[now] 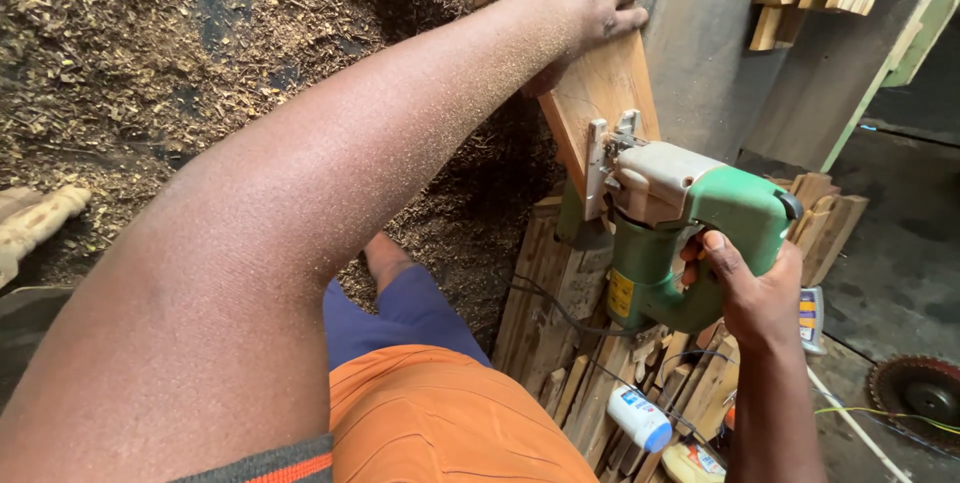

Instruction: Cutting a wooden board to shape using a handheld power jigsaw.

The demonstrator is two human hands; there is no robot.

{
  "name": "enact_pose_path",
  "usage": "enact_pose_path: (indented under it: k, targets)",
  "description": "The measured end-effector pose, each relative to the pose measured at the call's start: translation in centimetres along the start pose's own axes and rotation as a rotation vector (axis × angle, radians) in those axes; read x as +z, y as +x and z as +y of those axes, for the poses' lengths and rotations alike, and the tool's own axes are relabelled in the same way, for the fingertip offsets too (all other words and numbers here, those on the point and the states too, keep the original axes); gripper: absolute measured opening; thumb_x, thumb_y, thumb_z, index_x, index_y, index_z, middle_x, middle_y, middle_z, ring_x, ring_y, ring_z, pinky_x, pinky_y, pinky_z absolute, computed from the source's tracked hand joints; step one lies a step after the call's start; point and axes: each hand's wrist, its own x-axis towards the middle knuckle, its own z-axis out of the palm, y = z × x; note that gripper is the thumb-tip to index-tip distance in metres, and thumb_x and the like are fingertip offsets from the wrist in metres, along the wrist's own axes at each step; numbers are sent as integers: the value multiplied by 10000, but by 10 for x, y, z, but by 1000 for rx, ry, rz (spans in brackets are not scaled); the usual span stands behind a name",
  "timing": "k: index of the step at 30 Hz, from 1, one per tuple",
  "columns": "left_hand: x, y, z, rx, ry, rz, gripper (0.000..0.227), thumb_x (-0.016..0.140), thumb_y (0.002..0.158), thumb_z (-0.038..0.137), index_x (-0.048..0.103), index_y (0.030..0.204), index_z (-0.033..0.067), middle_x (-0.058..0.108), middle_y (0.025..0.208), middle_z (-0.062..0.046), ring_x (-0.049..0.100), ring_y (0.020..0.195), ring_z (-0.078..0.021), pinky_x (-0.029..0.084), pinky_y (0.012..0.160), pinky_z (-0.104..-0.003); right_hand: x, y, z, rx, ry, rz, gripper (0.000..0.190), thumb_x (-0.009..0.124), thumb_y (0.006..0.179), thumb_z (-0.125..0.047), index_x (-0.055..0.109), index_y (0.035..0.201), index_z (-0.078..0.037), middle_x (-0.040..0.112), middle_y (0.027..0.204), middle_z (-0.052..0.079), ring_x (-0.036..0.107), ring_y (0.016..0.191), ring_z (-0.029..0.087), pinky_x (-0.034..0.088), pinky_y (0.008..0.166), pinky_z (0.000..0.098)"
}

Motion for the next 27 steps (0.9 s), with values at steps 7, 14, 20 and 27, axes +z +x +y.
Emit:
enact_pose_path:
  k: [7, 14, 20, 27]
  targets:
    - [2, 5, 0, -3, 5, -36, 1455, 1047, 384, 520, 294, 1582, 176, 418, 1483, -114, 359, 1399, -278, 246, 1169, -428, -3, 2, 2, -19, 15, -13, 298, 723, 976, -249, 659, 1052, 32, 688, 861, 107, 657, 670, 179, 559, 592, 321]
    - [5, 8, 1, -9, -30, -39, 1528, 1060, 313, 552, 278, 1581, 215, 359, 1541, -124, 312, 1426, -277, 208, 1170, -422, -7, 6, 1, -53, 19, -50, 308, 734, 980, -252, 659, 1075, 31, 690, 866, 107, 659, 677, 179, 564, 594, 325]
    - [12, 17, 0, -5, -65, -39, 1524, 1065, 298, 541, 304, 1584, 236, 399, 1513, -81, 334, 1421, -262, 241, 1167, -424, -9, 9, -1, -62, 31, -86, 341, 743, 973, -276, 656, 1086, 33, 693, 869, 110, 664, 690, 180, 573, 606, 330]
    - [17, 22, 2, -18, -79, -27, 1512, 1067, 283, 533, 317, 1570, 267, 401, 1512, -58, 335, 1422, -248, 250, 1160, -423, -13, 12, 1, -81, 11, -98, 345, 744, 983, -287, 652, 1061, 37, 694, 880, 113, 666, 711, 182, 572, 626, 326]
